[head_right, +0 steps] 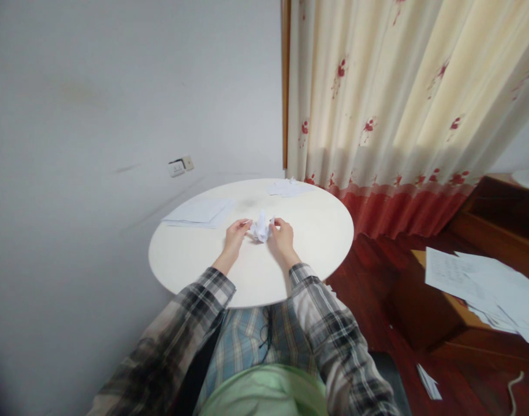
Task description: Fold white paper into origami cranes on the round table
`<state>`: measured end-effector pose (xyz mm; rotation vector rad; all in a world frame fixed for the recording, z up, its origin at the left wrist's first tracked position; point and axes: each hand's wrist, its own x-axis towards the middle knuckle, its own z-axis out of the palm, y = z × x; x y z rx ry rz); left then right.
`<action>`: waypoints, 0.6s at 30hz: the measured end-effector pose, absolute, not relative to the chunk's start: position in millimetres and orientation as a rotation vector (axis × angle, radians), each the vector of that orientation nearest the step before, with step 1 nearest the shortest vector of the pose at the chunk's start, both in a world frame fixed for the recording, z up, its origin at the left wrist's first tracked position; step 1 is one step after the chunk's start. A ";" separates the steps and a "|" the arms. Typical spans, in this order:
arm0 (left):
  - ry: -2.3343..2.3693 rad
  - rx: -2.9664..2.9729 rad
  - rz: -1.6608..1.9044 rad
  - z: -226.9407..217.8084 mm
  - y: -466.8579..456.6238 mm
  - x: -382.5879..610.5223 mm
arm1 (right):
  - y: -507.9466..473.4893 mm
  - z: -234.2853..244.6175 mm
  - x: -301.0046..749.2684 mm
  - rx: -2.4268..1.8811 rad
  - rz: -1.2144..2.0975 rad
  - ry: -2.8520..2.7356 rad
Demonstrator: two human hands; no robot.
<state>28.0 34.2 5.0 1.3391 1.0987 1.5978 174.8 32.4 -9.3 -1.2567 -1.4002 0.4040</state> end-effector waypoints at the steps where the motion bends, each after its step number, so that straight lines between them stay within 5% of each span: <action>1: 1.099 1.348 1.600 5.3 34.1 27.9 | 32.3 -8.9 174.6 -1.252 0.405 -1.401; 18: 1.116 1.314 1.610 4.9 34.8 26.4 | 32.8 -7.4 176.1 -1.155 0.384 -1.382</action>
